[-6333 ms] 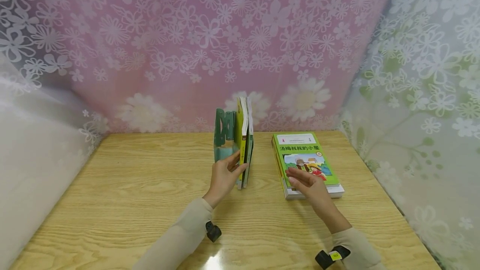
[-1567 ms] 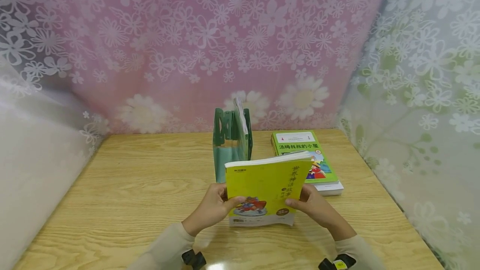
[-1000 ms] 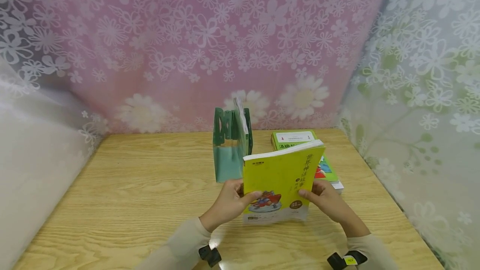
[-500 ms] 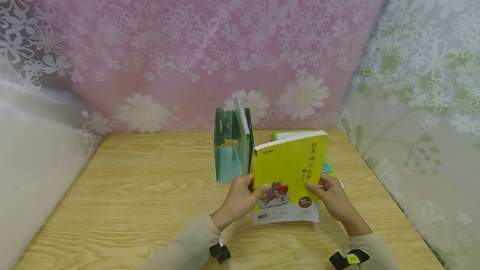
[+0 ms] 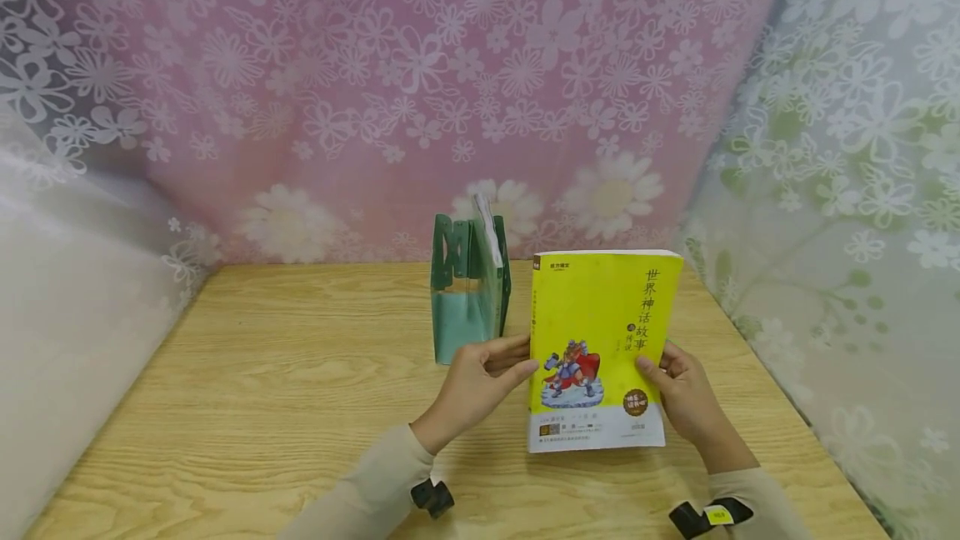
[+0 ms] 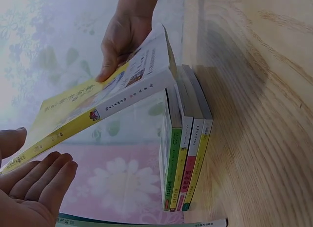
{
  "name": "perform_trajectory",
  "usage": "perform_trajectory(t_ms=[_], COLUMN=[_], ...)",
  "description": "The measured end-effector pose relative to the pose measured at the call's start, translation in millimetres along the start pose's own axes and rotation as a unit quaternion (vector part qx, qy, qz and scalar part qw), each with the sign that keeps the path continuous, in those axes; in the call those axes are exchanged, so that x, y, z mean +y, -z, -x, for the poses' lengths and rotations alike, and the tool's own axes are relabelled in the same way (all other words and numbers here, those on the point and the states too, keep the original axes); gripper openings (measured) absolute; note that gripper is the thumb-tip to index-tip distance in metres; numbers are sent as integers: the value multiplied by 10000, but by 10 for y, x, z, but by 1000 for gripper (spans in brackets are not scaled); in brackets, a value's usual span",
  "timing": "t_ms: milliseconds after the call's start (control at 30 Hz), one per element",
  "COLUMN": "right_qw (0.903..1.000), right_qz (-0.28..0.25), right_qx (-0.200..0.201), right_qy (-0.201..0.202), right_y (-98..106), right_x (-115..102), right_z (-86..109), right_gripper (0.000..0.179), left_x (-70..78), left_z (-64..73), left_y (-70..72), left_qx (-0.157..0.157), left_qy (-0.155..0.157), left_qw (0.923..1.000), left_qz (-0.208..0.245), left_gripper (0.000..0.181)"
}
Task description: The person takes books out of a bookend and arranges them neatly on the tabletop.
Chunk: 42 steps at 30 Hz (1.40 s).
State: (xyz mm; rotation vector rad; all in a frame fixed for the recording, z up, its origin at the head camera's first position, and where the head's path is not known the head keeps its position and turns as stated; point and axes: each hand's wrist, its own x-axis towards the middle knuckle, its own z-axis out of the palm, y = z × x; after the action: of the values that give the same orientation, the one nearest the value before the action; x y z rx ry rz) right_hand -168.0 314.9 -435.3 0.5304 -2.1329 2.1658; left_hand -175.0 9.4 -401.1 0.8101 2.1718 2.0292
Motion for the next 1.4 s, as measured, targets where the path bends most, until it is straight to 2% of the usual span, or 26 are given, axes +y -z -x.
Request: perform_trajectory(t_ms=[300,467,733,867,1000,1133,1267,1400], right_qw=[9993,9954,9840,9756,9640,9521,9450,9347], right_qz=[-241,10,403,475,833,1288,1437,1811], right_qx=[241,710,1145,1223,1204,1077,948,851], right_qy=[-167,-644,-1308,-1760,-2218,-2556,-2781,-2938], right_y=[224,382,658,761,825,859,884,892], right_x=[-62,-91,-84,-85,-75,-43,-9,14], right_z=[-67,-155,-386,-482,-563,-645,-731,-819], right_gripper=[31,24,21,33,60,77,78,77], left_x=[-60,-78,-28,105,158,38,-119,-181], left_z=[29,45,89,122,142,136,117,110], left_y=[124,181,236,254,277,298,320,330], left_qx=[28,169,251,178,182,270,270,260], left_qy=[-4,-9,158,207,261,247,269,225], left_qw=[10000,9998,9996,9996,9993,9991,9992,9994], left_qz=[-18,-43,-36,-120,-217,-200,-87,-64], left_gripper=[46,46,44,43,43,44,47,49])
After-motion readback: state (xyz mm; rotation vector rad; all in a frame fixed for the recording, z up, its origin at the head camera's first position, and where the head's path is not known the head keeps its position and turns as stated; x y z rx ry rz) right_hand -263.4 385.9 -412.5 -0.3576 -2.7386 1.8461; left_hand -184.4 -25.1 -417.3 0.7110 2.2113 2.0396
